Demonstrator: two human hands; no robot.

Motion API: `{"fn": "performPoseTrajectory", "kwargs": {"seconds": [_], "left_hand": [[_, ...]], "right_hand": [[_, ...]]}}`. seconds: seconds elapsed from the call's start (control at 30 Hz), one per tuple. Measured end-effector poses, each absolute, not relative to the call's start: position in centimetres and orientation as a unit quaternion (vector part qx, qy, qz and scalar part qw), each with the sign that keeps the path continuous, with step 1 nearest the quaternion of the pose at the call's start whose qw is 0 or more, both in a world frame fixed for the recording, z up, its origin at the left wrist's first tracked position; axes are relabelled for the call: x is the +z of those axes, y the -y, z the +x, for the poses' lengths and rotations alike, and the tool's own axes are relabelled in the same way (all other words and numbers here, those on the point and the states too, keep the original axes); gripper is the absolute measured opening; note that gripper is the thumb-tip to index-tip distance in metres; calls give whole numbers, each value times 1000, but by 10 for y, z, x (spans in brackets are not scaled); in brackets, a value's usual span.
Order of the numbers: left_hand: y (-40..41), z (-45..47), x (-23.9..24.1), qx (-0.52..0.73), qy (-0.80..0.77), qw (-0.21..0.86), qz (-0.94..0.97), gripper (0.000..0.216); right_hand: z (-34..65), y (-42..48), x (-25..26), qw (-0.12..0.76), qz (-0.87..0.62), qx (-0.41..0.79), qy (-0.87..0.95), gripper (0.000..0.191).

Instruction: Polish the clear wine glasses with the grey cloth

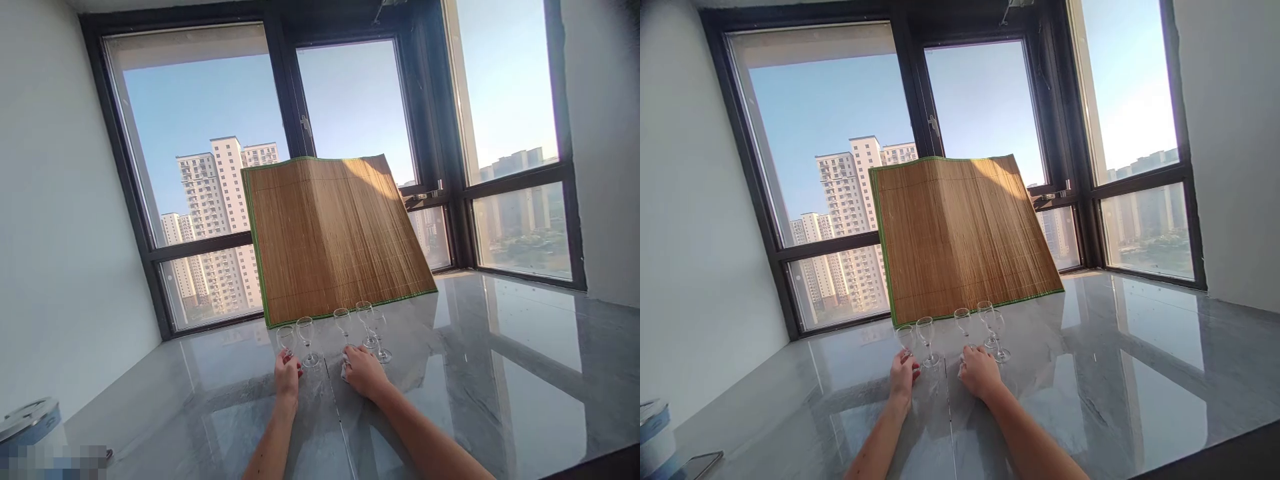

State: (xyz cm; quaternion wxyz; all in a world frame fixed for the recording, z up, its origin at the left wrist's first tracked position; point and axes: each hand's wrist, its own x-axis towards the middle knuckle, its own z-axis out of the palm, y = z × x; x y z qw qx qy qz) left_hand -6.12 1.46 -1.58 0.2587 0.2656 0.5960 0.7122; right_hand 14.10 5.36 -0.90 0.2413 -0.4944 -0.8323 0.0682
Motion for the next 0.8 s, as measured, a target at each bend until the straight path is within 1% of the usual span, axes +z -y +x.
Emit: {"fn": "performPoseTrajectory", "kwargs": {"seconds": [0.23, 0.37, 0.47, 0.53, 0.63, 0.8], "left_hand": [[-15, -66, -21, 699, -626, 219, 266, 33], [-10, -66, -19, 694, -650, 194, 241, 22], [-5, -63, -14, 697, -654, 177, 237, 21], [-1, -60, -9, 701, -650, 164, 244, 23], [2, -55, -4, 711, -635, 148, 263, 22], [0, -49, -4, 707, -622, 126, 313, 19]], "right_hand": [[141, -57, -9, 240, -513, 67, 821, 27], [142, -53, -8, 247, -525, 60, 812, 33], [143, -49, -7, 256, -533, 62, 804, 38], [144, -47, -6, 255, -515, 73, 815, 41], [144, -46, -4, 240, -456, 88, 853, 41], [145, -38, -2, 229, -376, 104, 892, 31]]}}
